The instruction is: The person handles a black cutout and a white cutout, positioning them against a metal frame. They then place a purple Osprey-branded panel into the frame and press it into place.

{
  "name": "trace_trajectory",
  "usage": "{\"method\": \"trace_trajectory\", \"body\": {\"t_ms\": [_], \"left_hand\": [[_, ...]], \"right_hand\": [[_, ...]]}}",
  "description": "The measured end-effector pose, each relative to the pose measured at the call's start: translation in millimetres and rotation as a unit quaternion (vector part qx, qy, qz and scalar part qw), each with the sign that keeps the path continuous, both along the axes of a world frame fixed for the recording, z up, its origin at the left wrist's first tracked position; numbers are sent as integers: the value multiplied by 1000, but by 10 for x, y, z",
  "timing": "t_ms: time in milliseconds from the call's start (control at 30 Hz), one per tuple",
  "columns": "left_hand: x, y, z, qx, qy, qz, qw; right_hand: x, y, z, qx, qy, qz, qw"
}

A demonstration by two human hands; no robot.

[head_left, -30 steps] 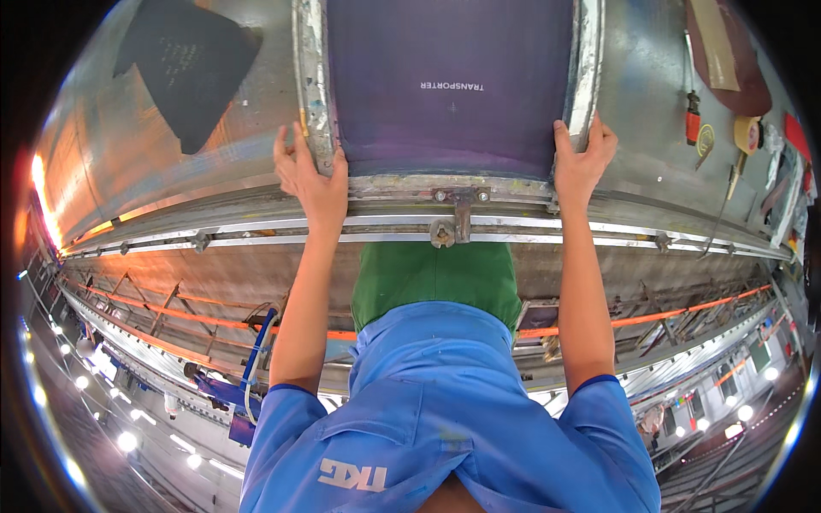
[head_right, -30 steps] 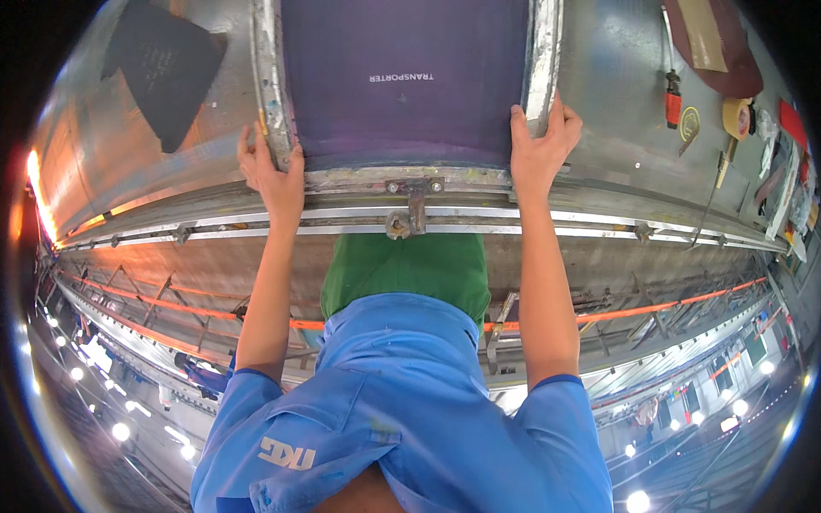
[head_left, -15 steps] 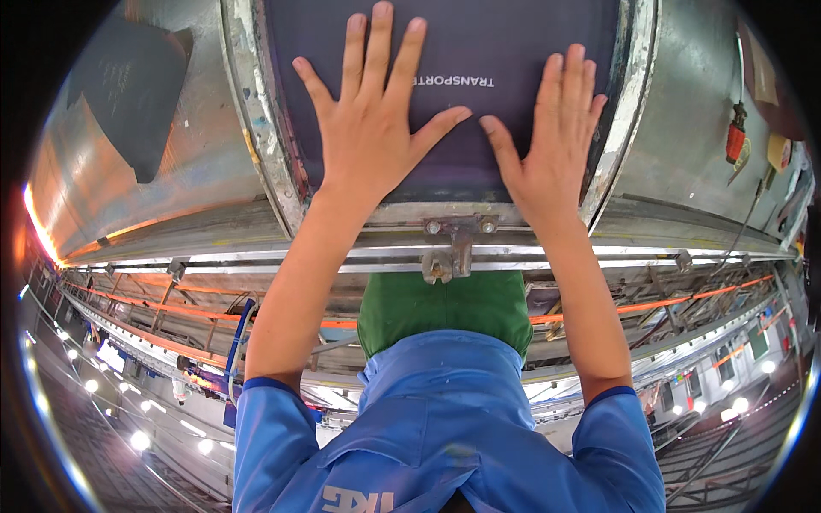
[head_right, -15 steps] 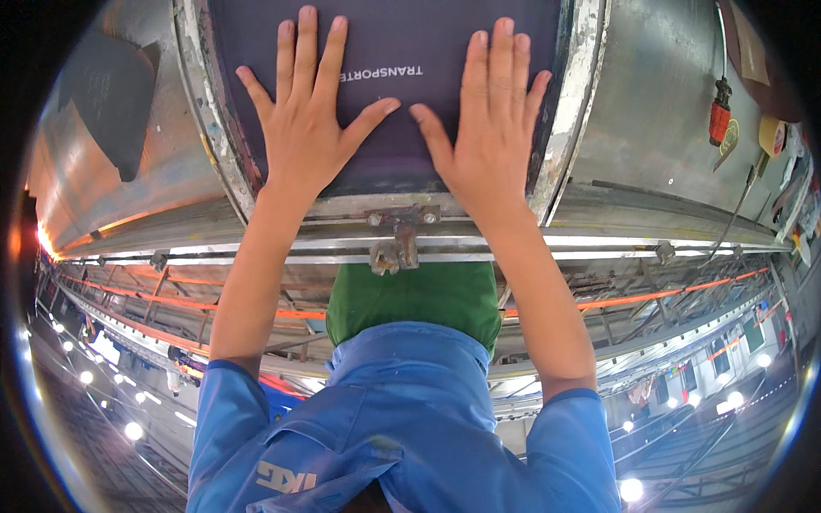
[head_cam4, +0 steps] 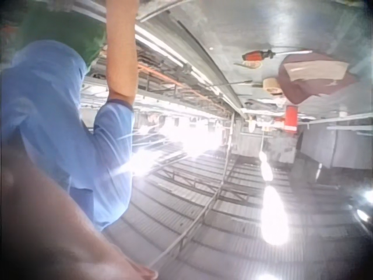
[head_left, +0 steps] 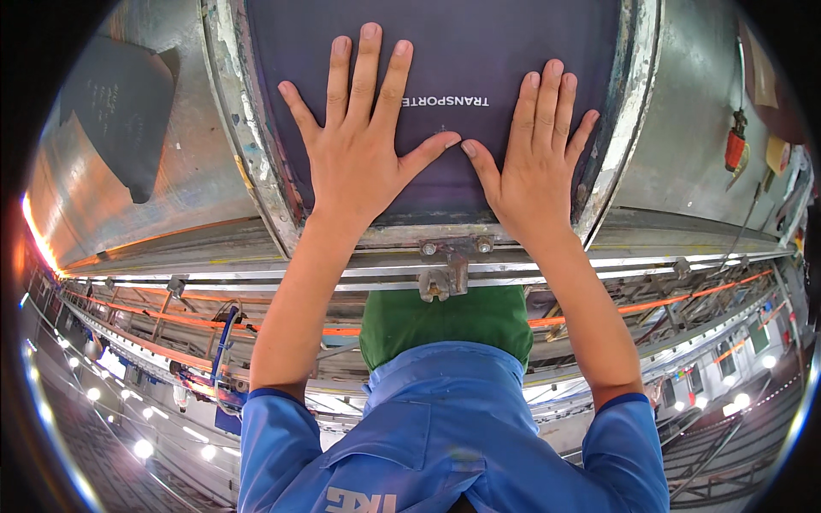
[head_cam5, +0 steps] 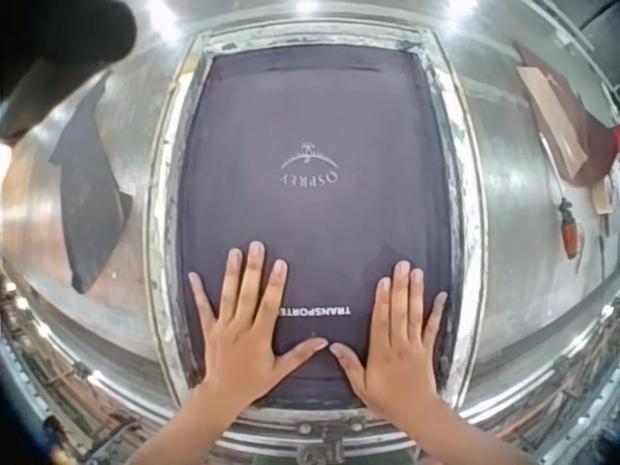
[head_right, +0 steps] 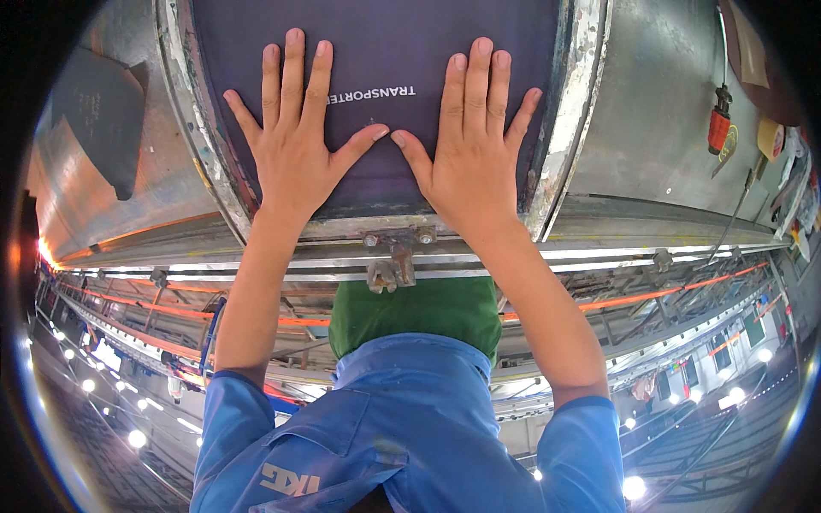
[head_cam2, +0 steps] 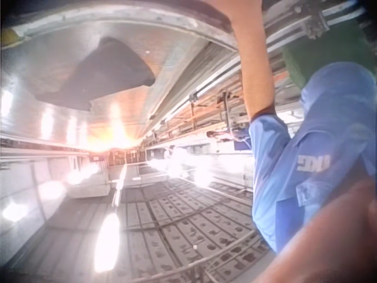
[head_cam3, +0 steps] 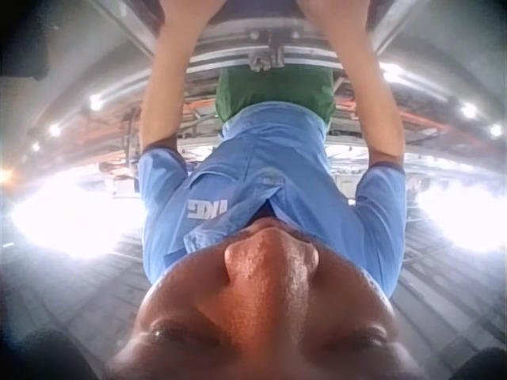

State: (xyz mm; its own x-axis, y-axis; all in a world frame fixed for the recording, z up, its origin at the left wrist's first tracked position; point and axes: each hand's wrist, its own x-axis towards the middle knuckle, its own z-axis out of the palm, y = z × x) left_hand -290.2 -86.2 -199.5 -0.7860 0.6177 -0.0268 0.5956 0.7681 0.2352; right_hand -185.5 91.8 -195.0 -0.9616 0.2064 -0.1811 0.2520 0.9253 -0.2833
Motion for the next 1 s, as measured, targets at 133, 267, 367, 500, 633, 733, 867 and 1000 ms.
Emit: {"method": "trace_trajectory", "body": {"t_ms": [133, 267, 367, 500, 633, 733, 867, 1000], "left_hand": [[-15, -10, -36, 45, -5, 24, 999], [-45, -2, -15, 11, -16, 24, 1000], [-27, -6, 28, -5, -31, 31, 999], [-27, -2, 52, -6, -42, 31, 999], [-26, -1, 49, 11, -33, 33, 999], [-19, -2, 69, 17, -40, 36, 998], [9, -105, 121, -19, -55, 20, 998], [41, -205, 204, -52, -81, 13, 995]], "right_hand": [[-17, 8, 13, -1, -3, 0, 1000], [-35, 17, 23, -1, -9, -1, 1000], [-38, 9, 75, -14, -25, 0, 1000], [-31, 4, 87, -19, -32, -2, 999], [-30, 9, 77, -21, -32, -3, 999], [-27, 9, 77, -22, -30, -3, 999], [-29, 10, 78, -17, -24, 0, 1000], [-26, 23, 66, -14, -22, 7, 1000]]}}
